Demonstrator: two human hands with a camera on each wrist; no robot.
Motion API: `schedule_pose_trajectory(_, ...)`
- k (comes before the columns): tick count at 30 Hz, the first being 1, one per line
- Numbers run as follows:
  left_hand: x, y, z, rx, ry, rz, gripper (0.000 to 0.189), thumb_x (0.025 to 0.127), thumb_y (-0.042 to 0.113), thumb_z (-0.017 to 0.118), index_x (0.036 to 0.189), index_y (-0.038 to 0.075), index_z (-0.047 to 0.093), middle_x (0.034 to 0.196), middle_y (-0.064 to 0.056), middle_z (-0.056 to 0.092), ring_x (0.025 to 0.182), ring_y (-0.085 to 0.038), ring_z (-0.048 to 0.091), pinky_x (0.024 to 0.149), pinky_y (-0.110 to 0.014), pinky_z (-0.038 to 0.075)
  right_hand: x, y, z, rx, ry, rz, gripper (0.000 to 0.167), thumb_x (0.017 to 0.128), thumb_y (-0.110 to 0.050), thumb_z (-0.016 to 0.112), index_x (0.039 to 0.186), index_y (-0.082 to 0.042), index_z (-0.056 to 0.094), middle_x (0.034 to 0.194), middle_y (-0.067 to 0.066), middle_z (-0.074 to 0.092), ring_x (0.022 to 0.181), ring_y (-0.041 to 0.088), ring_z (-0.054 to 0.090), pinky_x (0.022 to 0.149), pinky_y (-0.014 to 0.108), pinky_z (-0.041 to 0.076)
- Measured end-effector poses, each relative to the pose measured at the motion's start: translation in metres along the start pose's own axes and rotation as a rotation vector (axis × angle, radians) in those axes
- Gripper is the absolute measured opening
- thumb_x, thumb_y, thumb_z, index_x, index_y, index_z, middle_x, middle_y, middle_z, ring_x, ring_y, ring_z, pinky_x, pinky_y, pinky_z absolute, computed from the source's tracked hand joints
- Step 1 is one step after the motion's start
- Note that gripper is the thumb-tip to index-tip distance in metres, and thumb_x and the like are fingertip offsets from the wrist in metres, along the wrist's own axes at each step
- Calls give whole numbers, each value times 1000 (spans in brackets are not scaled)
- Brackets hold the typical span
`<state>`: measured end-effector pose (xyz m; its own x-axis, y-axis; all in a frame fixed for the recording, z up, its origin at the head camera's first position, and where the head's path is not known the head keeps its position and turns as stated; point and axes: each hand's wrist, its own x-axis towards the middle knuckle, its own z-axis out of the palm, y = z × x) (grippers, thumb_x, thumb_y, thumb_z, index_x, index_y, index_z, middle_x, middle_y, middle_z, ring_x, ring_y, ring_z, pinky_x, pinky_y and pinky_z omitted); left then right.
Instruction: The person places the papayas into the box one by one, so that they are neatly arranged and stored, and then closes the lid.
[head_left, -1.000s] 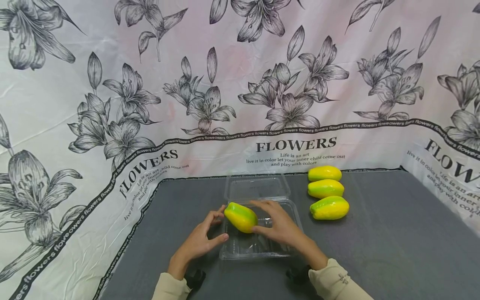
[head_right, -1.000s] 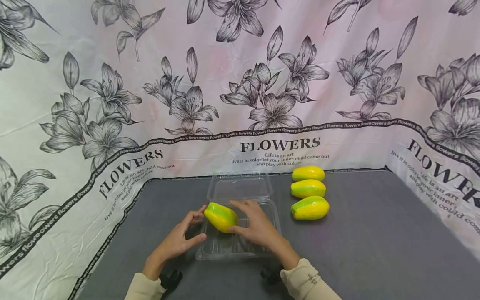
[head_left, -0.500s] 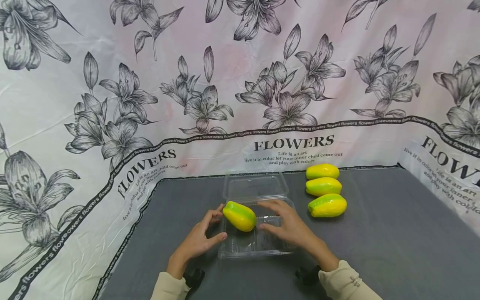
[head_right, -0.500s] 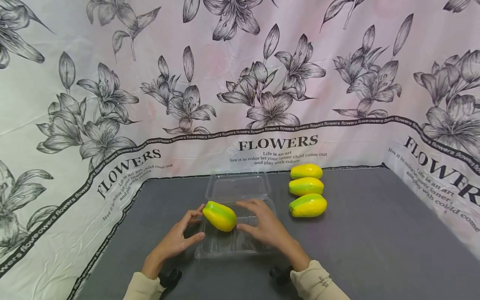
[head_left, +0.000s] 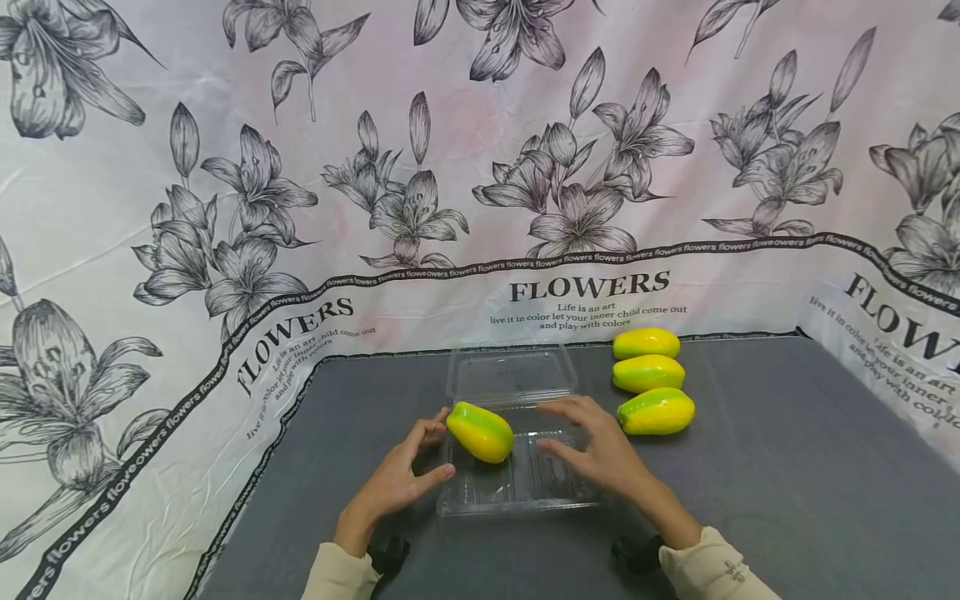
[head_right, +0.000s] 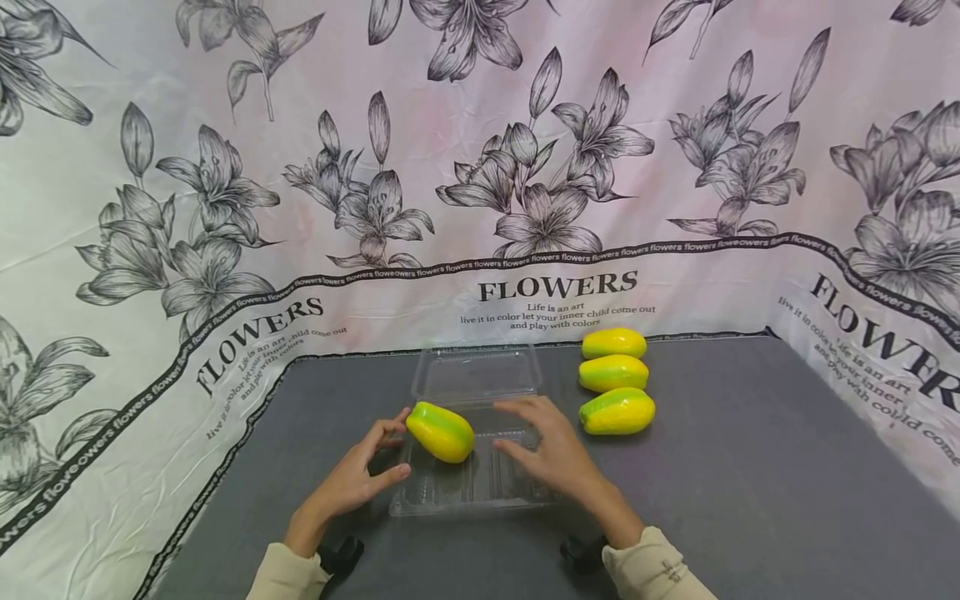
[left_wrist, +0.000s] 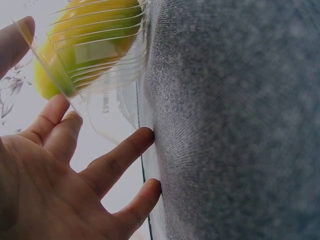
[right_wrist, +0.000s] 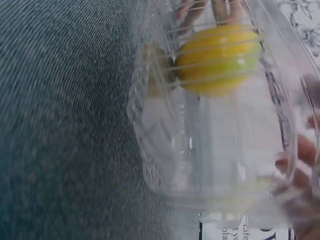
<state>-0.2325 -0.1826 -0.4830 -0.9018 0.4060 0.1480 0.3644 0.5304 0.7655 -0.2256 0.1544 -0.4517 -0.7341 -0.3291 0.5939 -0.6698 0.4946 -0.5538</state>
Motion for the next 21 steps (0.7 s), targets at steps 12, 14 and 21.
schedule_pose_trajectory(12, -1, -1, -1, -11, -9, 7, 53, 96, 29, 71, 141, 22, 45, 169, 7, 27, 139, -37, 51, 111, -70, 36, -7, 10, -16, 3, 58, 17, 44, 81, -8, 85, 123, -9, 71, 115, 6, 72, 102, 17, 61, 82, 38, 56)
schedule_pose_trajectory(14, -1, -2, -1, -10, -10, 2, 52, 96, 29, 71, 140, 21, 45, 169, 9, 27, 139, -36, 51, 111, -69, 37, -7, 11, -18, -5, 57, 16, 44, 81, -8, 85, 122, -10, 72, 115, 5, 71, 102, 17, 60, 82, 37, 55)
schedule_pose_trajectory(21, 0, -1, 0, -11, -1, -9, 54, 95, 29, 73, 140, 21, 45, 169, 11, 26, 139, -34, 51, 112, -68, 37, -6, 16, -29, -38, 45, 20, 43, 81, -10, 85, 122, -14, 72, 116, -1, 71, 104, 17, 62, 83, 39, 56)
